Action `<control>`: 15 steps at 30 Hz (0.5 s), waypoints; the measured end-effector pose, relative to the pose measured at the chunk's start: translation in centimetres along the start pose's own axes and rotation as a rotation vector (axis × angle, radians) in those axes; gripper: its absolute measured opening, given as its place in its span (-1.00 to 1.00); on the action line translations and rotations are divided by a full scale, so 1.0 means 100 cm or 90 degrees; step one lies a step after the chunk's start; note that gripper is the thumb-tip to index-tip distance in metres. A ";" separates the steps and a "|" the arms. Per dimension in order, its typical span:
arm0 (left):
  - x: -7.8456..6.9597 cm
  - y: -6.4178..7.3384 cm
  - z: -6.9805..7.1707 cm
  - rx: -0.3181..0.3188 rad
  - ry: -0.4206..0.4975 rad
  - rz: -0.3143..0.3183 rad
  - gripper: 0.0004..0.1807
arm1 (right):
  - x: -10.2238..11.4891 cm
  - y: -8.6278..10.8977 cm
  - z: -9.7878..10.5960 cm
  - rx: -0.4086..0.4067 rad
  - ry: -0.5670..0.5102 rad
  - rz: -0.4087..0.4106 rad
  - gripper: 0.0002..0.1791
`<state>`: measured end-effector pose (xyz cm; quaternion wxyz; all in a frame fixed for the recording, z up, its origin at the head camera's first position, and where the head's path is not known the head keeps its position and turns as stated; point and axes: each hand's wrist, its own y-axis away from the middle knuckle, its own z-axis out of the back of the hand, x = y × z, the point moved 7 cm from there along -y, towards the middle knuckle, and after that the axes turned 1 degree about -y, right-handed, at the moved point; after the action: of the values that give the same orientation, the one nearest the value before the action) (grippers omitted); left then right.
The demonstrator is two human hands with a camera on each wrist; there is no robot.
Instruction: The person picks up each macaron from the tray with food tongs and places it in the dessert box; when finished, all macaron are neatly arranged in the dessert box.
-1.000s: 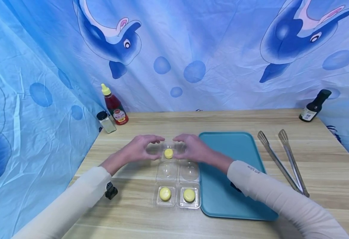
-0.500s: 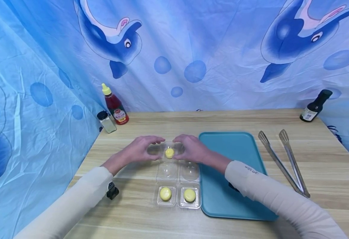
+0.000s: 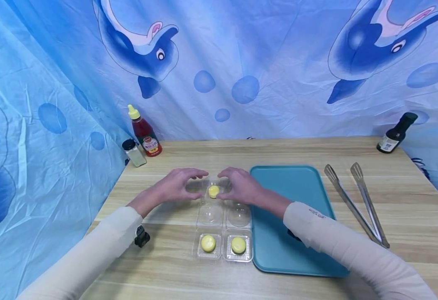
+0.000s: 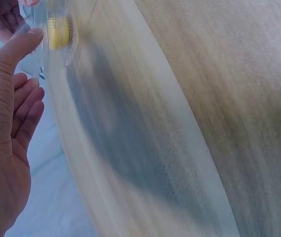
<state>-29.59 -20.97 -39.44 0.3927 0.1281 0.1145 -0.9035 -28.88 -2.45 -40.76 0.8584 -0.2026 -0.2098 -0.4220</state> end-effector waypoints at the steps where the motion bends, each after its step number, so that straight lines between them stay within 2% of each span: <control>1: 0.000 0.000 -0.001 0.007 0.000 -0.001 -0.22 | 0.000 0.001 0.000 0.003 0.001 -0.004 -0.20; 5: 0.000 -0.002 -0.003 0.028 0.000 -0.001 -0.21 | 0.001 0.002 -0.002 0.006 0.009 -0.006 -0.19; 15: 0.002 -0.004 -0.005 0.035 -0.004 0.019 -0.21 | 0.001 -0.001 -0.003 -0.004 0.026 0.005 -0.21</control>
<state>-29.92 -20.71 -39.98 0.4027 0.1379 0.0862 -0.9008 -28.83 -2.72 -40.92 0.8634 -0.1976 -0.1901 -0.4236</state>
